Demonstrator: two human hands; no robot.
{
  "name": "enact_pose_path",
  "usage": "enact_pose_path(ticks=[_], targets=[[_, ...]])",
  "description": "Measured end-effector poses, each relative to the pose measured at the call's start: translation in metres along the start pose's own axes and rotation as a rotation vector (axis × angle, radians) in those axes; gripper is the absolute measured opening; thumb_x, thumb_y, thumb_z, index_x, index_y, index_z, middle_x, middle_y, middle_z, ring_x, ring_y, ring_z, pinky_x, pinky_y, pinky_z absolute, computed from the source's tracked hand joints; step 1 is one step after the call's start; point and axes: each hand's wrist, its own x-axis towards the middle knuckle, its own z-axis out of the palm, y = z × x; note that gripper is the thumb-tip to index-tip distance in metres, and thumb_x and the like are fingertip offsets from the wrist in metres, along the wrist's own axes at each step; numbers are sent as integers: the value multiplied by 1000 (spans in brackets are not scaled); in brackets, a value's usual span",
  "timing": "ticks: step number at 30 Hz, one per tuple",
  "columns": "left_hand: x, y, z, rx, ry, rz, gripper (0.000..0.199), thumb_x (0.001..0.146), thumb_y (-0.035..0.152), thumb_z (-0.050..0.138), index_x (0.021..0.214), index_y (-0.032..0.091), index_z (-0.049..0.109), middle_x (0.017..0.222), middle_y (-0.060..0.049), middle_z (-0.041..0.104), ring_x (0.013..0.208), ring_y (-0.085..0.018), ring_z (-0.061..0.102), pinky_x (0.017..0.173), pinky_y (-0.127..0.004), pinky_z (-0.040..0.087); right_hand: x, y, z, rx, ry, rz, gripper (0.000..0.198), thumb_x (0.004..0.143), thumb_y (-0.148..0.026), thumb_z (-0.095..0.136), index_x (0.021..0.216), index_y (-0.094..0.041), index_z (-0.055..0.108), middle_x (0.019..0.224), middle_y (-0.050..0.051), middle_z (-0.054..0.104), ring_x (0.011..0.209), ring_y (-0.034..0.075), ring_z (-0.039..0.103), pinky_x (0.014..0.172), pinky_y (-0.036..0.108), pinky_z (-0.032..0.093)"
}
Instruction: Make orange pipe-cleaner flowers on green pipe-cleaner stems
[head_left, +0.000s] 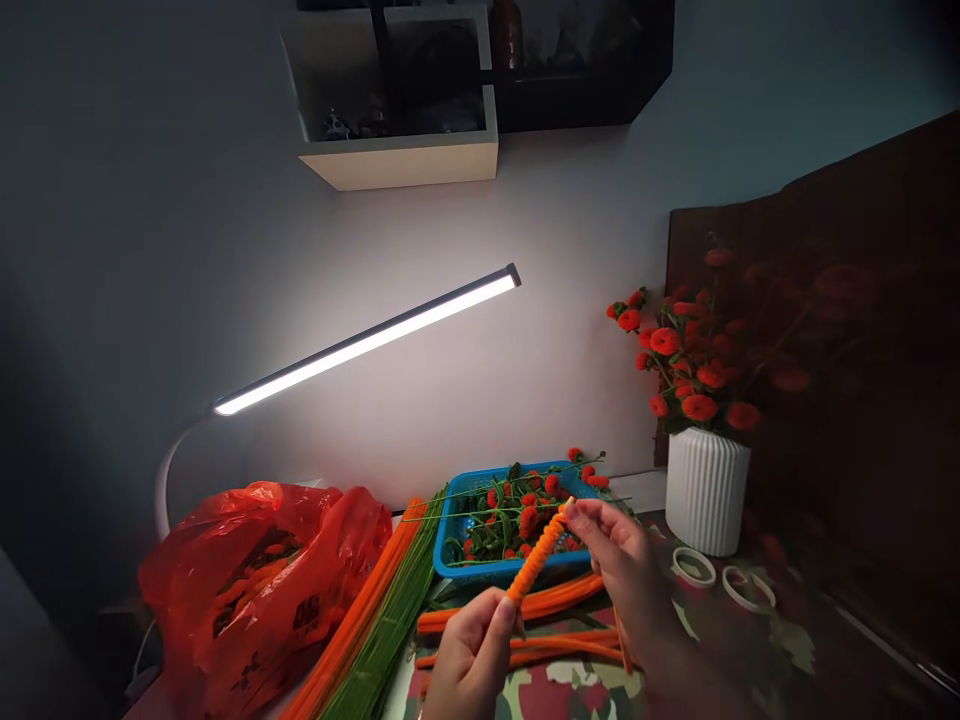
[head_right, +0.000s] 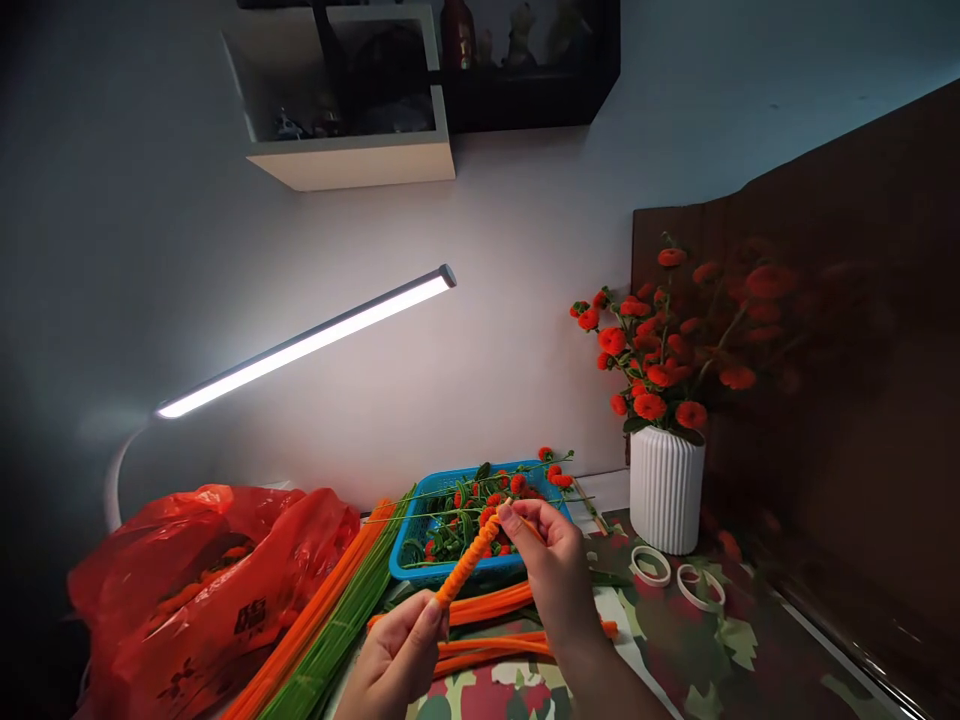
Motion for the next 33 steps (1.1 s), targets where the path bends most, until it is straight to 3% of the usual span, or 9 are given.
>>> enact_pose_path(ticks=[4,9,14,18,25,29,33], targets=[[-1,5,-3,93,4,37,53,73,68,58,62,18,47,54,8,23,49,-8,15,45,-24,10,4,-7,-5,100,-110,210,36,55,-46,81,70,-15,68,44,-9,28,44,4,20,40,21,17],[-1,8,-8,150,-67,13,51,77,66,55,64,18,48,55,7,23,51,-9,16,46,-24,12,6,-11,-12,276,-215,369,32,53,-37,81,63,-17,59,47,-11,26,45,3,15,41,19,14],[1,9,-11,195,-99,-8,50,79,65,52,66,17,51,55,7,27,52,-9,19,46,-23,13,10,-15,-19,245,-333,363,24,56,-30,79,65,-16,61,53,-7,45,47,4,36,46,18,31],[2,16,-11,236,-105,4,52,77,66,54,63,16,51,56,6,31,53,-10,23,47,-23,17,17,-13,-28,209,-457,359,24,60,-31,80,67,-15,63,58,-4,54,48,6,45,47,19,35],[2,20,-16,219,-149,-23,50,78,63,56,65,15,56,54,6,30,51,-9,22,47,-23,16,11,-3,-24,124,-584,326,21,67,-31,76,73,-15,65,55,-5,54,43,5,41,42,18,27],[3,18,-18,193,-170,-54,50,78,64,56,67,15,59,50,8,27,48,-8,19,45,-23,13,3,1,-13,106,-602,341,22,66,-33,75,72,-14,66,54,-5,53,44,5,39,41,19,26],[3,21,-16,132,-184,-87,50,76,64,58,66,15,59,46,10,25,45,-7,16,44,-23,11,-4,4,-5,88,-715,348,23,70,-33,75,76,-13,66,57,-4,55,49,6,43,43,18,28]])
